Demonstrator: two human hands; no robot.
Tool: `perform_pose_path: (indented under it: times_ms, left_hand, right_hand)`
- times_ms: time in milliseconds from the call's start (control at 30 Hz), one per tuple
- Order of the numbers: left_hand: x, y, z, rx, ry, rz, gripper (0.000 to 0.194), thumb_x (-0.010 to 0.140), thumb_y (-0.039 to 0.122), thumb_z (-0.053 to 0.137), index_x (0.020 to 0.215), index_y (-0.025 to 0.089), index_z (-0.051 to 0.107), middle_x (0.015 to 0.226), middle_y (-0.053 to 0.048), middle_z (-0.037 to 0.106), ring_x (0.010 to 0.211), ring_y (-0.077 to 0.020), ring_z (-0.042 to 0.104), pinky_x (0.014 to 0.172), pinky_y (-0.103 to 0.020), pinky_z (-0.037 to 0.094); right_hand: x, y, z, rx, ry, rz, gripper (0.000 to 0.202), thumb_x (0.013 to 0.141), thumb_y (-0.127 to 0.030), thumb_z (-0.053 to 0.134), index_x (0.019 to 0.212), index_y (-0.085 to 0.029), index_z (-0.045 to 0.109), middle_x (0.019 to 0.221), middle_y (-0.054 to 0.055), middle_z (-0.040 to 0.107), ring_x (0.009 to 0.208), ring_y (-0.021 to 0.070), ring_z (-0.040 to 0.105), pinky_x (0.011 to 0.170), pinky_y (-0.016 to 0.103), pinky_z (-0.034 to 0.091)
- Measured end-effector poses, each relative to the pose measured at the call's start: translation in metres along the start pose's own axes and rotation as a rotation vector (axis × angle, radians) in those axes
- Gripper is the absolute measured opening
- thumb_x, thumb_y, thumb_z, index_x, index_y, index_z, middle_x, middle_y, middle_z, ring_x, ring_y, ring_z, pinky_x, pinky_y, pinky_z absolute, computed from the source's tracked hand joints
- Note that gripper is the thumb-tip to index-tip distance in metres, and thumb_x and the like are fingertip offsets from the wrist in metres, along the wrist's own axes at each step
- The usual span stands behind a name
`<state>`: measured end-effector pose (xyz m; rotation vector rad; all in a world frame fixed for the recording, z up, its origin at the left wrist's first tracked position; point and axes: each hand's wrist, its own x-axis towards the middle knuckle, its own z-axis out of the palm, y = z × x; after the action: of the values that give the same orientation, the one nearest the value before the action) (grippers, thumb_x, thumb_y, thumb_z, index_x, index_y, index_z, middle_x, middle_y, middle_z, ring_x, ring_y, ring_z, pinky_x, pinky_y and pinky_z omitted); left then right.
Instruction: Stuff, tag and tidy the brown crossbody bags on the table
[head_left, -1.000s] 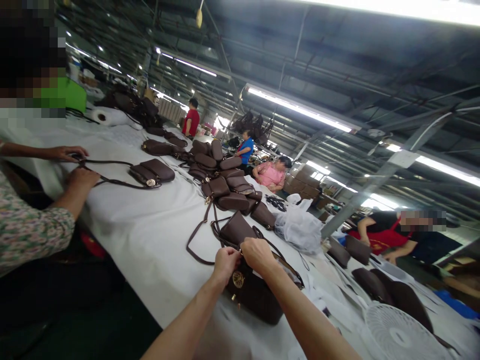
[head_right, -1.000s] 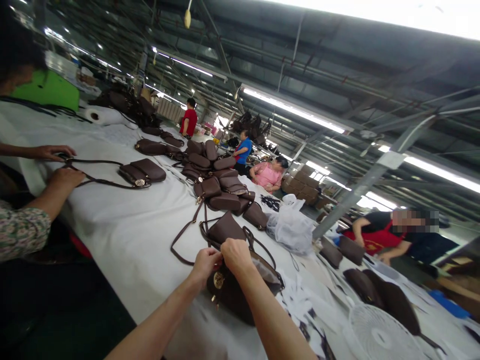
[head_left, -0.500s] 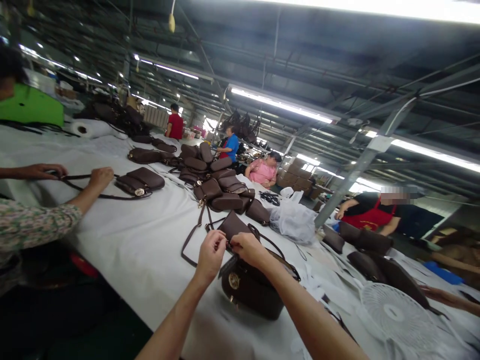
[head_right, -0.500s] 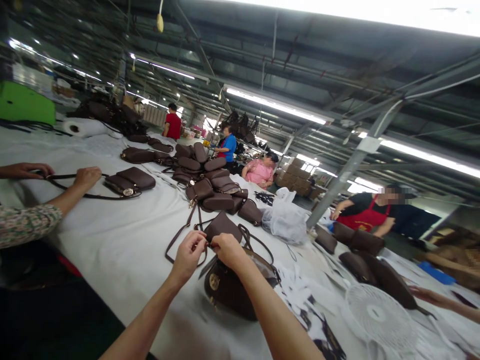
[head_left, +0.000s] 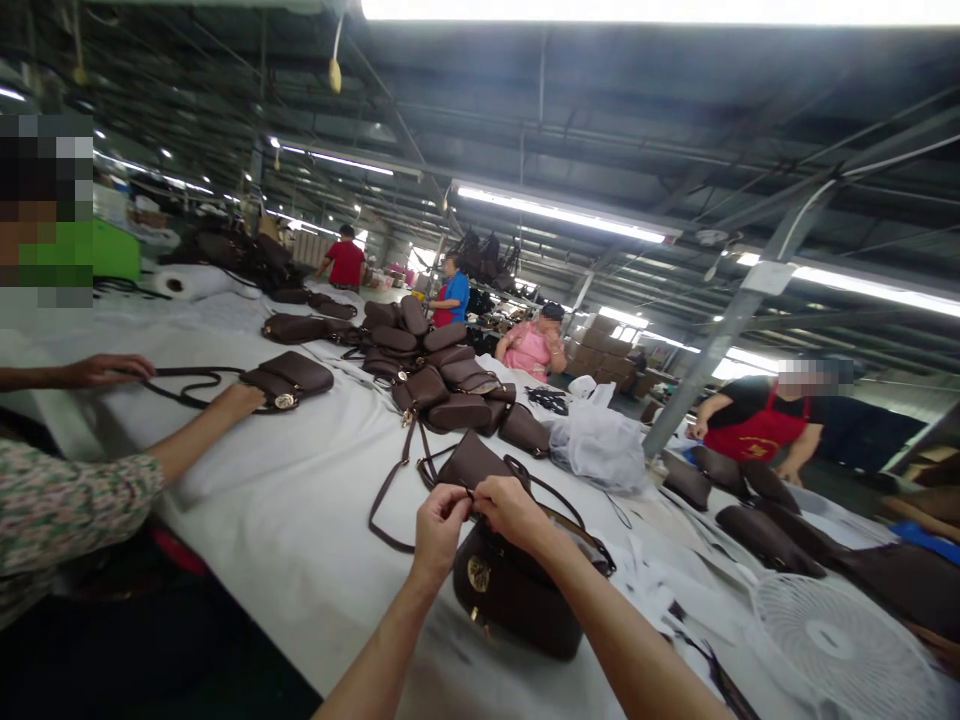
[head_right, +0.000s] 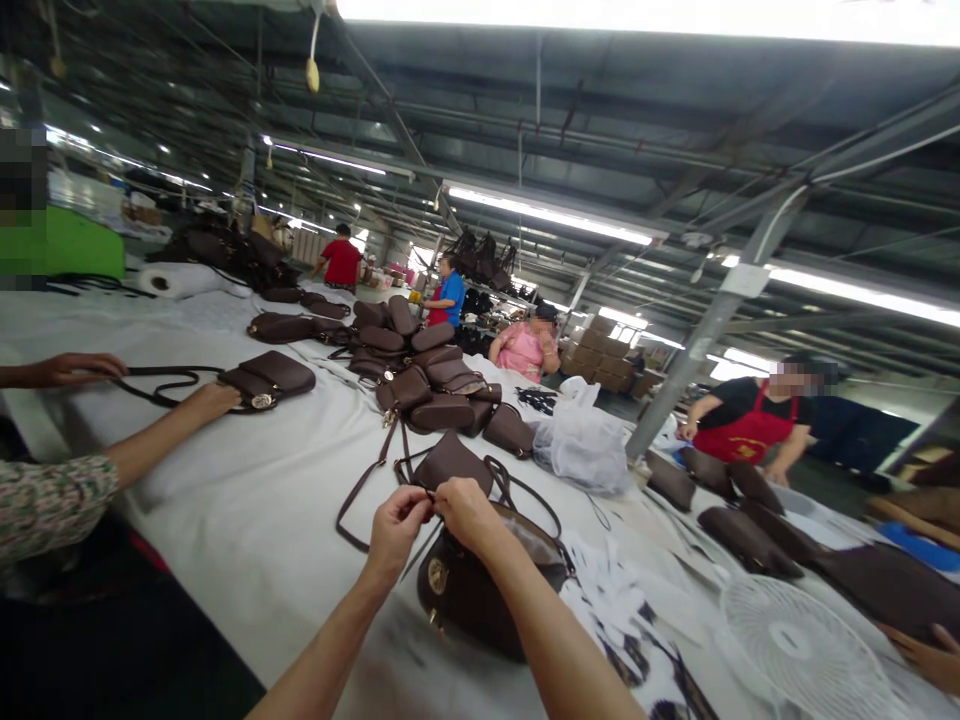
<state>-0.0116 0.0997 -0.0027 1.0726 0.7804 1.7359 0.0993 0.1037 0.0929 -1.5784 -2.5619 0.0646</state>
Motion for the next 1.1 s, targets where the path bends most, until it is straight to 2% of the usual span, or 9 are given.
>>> perform_pose_path:
  times_ms: [300, 433, 567, 700, 833, 900, 967, 1033, 1100]
  left_hand:
    - [0.007, 0.002, -0.003, 0.011, 0.052, -0.129, 0.01, 0.065, 0.027, 0.064, 0.065, 0.018, 0.061, 0.057, 0.001, 0.059, 0.058, -0.0159, 0.059, 0.054, -0.025, 0.046]
    - [0.005, 0.0, -0.007, -0.071, 0.037, -0.231, 0.012, 0.063, 0.028, 0.061, 0.067, 0.018, 0.057, 0.063, 0.0, 0.063, 0.061, -0.0175, 0.062, 0.057, -0.029, 0.05]
    - [0.001, 0.004, -0.007, -0.38, -0.118, -0.316, 0.007, 0.06, 0.018, 0.058, 0.066, 0.016, 0.058, 0.066, -0.001, 0.064, 0.066, -0.0134, 0.06, 0.07, -0.026, 0.049]
    - [0.0, -0.001, -0.011, -0.753, -0.189, -0.439, 0.006, 0.06, 0.011, 0.056, 0.063, 0.016, 0.058, 0.06, 0.0, 0.058, 0.064, -0.0118, 0.056, 0.067, -0.024, 0.046]
    - [-0.004, -0.012, -0.016, -1.018, -0.156, -0.594, 0.007, 0.062, 0.009, 0.057, 0.065, 0.015, 0.059, 0.08, -0.006, 0.068, 0.072, -0.0146, 0.059, 0.069, -0.026, 0.048]
    - [-0.007, -0.014, -0.016, -1.093, -0.165, -0.586, 0.005, 0.064, 0.01, 0.057, 0.065, 0.014, 0.058, 0.099, -0.009, 0.07, 0.073, -0.0141, 0.058, 0.068, -0.026, 0.048]
    - [-0.009, -0.014, -0.016, -1.135, -0.171, -0.552, 0.004, 0.068, 0.011, 0.057, 0.066, 0.014, 0.058, 0.108, -0.01, 0.068, 0.071, -0.0128, 0.056, 0.064, -0.026, 0.048]
    - [-0.01, -0.015, -0.016, -1.134, -0.157, -0.546, 0.004, 0.07, 0.012, 0.057, 0.071, 0.015, 0.06, 0.103, -0.008, 0.068, 0.069, -0.0119, 0.055, 0.06, -0.024, 0.047]
    - [-0.01, -0.019, -0.017, -1.088, -0.122, -0.571, 0.009, 0.071, 0.01, 0.059, 0.078, 0.015, 0.063, 0.084, -0.004, 0.066, 0.061, -0.0093, 0.053, 0.051, -0.02, 0.043]
  right_hand:
    - [0.002, 0.008, 0.003, 0.097, 0.082, -0.008, 0.018, 0.082, -0.012, 0.055, 0.069, -0.016, 0.067, 0.074, 0.005, 0.065, 0.075, 0.016, 0.059, 0.069, 0.025, 0.039]
    - [0.001, 0.014, 0.007, 0.235, 0.119, 0.049, 0.014, 0.082, -0.014, 0.054, 0.076, -0.017, 0.067, 0.07, 0.002, 0.065, 0.064, 0.014, 0.06, 0.062, 0.023, 0.044]
    - [0.0, 0.019, 0.017, 0.451, 0.108, 0.1, 0.015, 0.079, -0.015, 0.052, 0.089, -0.019, 0.063, 0.069, -0.002, 0.065, 0.053, 0.0118, 0.058, 0.048, 0.02, 0.045]
    - [-0.007, 0.021, 0.019, 0.699, 0.136, 0.093, 0.009, 0.076, -0.016, 0.054, 0.082, -0.019, 0.06, 0.068, -0.003, 0.063, 0.055, 0.0128, 0.059, 0.052, 0.023, 0.047]
    - [-0.021, 0.018, 0.013, 0.41, 0.147, -0.133, 0.029, 0.071, -0.001, 0.048, 0.086, -0.019, 0.065, 0.082, 0.0, 0.065, 0.074, 0.0138, 0.061, 0.069, 0.024, 0.047]
    - [-0.027, 0.015, 0.013, 0.205, 0.109, -0.253, 0.038, 0.071, 0.003, 0.047, 0.093, -0.02, 0.067, 0.094, 0.003, 0.063, 0.086, 0.015, 0.059, 0.077, 0.025, 0.046]
    - [-0.031, 0.011, 0.016, 0.02, 0.065, -0.296, 0.031, 0.077, 0.001, 0.05, 0.092, -0.02, 0.068, 0.095, 0.005, 0.061, 0.088, 0.0169, 0.057, 0.078, 0.027, 0.045]
    - [-0.032, 0.008, 0.02, -0.045, 0.067, -0.284, 0.016, 0.083, -0.007, 0.056, 0.083, -0.019, 0.067, 0.09, 0.005, 0.061, 0.085, 0.018, 0.055, 0.076, 0.028, 0.044]
    - [-0.031, 0.007, 0.021, 0.07, 0.139, -0.245, 0.011, 0.085, -0.015, 0.06, 0.076, -0.019, 0.065, 0.088, 0.004, 0.061, 0.085, 0.0178, 0.055, 0.077, 0.029, 0.043]
